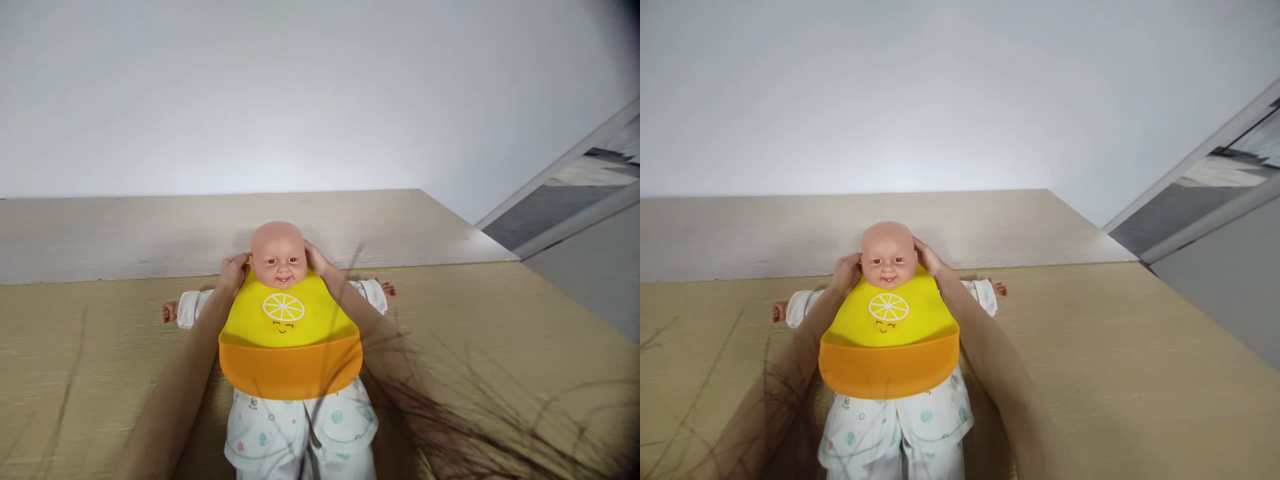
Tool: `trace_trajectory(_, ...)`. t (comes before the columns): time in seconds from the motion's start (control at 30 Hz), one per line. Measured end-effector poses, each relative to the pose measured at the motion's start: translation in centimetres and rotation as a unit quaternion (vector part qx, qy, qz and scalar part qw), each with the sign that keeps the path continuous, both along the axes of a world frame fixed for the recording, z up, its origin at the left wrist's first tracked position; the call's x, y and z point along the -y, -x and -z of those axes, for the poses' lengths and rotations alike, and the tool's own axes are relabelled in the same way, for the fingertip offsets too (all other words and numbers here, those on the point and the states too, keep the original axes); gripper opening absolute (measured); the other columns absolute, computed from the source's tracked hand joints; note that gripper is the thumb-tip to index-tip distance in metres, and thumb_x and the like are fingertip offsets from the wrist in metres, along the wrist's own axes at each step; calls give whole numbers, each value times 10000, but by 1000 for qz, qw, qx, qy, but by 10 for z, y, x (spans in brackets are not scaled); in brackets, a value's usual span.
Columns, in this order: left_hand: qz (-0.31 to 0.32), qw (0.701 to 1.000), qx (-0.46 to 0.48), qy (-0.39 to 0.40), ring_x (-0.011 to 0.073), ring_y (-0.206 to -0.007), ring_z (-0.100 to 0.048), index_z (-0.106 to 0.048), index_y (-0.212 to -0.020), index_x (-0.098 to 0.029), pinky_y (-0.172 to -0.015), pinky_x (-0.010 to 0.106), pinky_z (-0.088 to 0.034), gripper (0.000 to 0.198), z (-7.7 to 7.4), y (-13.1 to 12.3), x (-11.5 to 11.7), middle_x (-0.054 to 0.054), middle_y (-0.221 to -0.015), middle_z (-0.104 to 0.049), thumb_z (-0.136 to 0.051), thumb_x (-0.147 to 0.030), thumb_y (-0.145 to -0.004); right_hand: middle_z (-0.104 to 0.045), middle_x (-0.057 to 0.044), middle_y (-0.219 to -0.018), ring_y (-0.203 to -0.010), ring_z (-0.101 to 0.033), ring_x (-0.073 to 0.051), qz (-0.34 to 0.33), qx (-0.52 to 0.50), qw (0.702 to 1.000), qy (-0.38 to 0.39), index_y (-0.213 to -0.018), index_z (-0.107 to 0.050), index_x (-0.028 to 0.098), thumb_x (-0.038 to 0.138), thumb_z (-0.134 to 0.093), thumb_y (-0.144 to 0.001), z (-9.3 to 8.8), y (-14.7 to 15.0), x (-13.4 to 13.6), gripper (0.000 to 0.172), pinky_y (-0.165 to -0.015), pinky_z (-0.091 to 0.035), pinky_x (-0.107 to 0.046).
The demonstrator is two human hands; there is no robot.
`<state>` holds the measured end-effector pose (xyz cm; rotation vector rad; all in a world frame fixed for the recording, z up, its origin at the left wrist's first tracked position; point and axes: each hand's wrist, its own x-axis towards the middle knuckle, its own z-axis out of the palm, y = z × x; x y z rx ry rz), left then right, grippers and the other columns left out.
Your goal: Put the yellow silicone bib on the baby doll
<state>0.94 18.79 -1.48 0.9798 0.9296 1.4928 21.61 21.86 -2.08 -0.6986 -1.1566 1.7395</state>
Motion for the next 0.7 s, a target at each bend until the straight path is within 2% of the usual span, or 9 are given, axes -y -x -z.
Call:
trace_trajectory(0.13, 9, 1000, 2, 8, 105, -488, -475, -582, -471, -171, -507, 235, -377, 206, 3, 2, 1, -6, -497, -571, -756, -257, -539, -778, -13, -1017, -1288, -598, -306, 33, 12, 999, -30, -1039, -737, 414, 519, -671, -734, -4, 0, 3, 328, -1113, -513, -432)
trace_trajectory(0.3, 30, 999, 4, 20, 187, -582, -612, -708, -633, -162, -563, 290, -467, 252, 4, 3, 3, 25, -577, -655, -851, -349, -543, -774, -6, -1023, -1306, -576, -321, 54, 5, 997, -57, -1020, -745, 400, 493, -653, -755, -10, 0, 11, 295, -1123, -506, -464)
trace_trajectory(0.43, 32, 999, 10, 24, 211, -607, -642, -711, -647, -159, -586, 317, -496, 311, 3, 4, 4, 36, -589, -669, -899, -363, -506, -768, -7, -1029, -1319, -559, -314, 79, 23, 995, -55, -974, -738, 433, 490, -663, -756, -11, 0, 14, 237, -1118, -511, -438)
trace_trajectory(0.57, 31, 999, 16, 26, 175, -548, -609, -686, -641, -158, -561, 301, -486, 348, 3, 4, 6, 41, -614, -691, -912, -371, -481, -769, -8, -1087, -1286, -587, -302, 38, -15, 999, -32, -1037, -730, 338, 481, -676, -764, -7, 2, 8, 313, -1134, -492, -432)
trace_trajectory(0.7, 7, 1000, 26, 13, 173, -579, -633, -695, -819, -171, -579, 287, -495, 400, 2, 4, 6, 21, -671, -717, -885, -272, -482, -766, -22, -1124, -1232, -617, -288, 0, -46, 999, -7, -1108, -704, 247, 473, -675, -790, -3, 3, 2, 391, -1107, -497, -451)
